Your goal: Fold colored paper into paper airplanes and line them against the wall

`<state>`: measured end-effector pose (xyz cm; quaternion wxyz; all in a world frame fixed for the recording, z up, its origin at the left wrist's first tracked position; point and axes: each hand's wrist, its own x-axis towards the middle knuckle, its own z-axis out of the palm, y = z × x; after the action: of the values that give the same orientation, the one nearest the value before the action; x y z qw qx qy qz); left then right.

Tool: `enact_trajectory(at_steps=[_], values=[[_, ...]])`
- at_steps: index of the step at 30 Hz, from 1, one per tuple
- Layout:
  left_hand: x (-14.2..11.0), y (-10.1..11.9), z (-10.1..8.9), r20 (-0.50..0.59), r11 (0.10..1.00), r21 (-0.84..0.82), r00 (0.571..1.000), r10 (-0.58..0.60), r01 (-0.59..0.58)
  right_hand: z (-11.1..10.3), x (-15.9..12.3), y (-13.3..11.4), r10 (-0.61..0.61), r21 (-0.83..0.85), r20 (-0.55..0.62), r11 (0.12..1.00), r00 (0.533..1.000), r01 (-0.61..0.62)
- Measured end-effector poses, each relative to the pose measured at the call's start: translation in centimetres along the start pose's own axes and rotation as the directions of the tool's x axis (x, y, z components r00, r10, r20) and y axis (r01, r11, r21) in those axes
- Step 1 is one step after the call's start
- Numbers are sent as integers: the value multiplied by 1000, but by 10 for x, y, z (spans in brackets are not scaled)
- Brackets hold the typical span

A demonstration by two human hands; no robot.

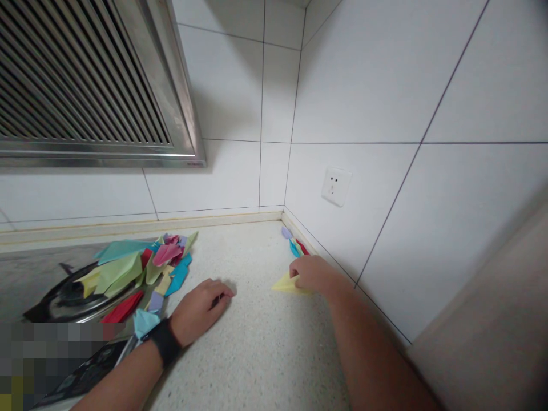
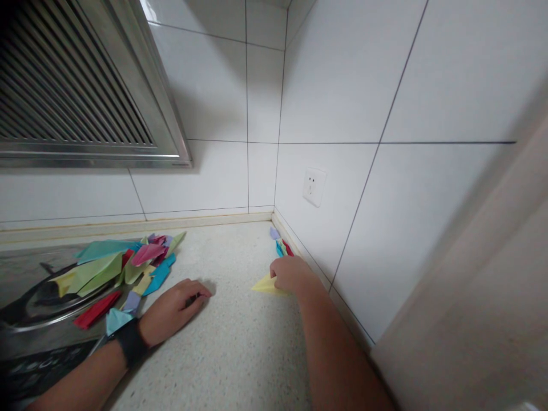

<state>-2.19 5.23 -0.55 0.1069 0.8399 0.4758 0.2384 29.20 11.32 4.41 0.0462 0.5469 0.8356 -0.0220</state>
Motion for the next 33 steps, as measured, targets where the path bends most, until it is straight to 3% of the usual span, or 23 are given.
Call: enact_trajectory(at_steps=[5,9,14,19,23,33], values=[[1,-1,1,-11,1000,-9,1000,-17,17,0,-1,6,-1,69,-41,998,999,4],[0,1,0,-8,1000,8,1000,-9,9,-2,2,5,-118,90,-122,987,985,130],[0,7,-3,18,998,64,1000,9,-10,4,10,-27,-313,125,-349,918,883,375],[0,12,-5,31,996,90,999,22,-25,22,14,-72,-522,185,-336,779,784,599],[1,13,-6,43,996,83,999,29,-32,27,16,-85,-552,180,-327,761,767,624],[0,14,-5,45,994,105,999,29,-34,28,19,-84,-541,169,-314,776,780,607]])
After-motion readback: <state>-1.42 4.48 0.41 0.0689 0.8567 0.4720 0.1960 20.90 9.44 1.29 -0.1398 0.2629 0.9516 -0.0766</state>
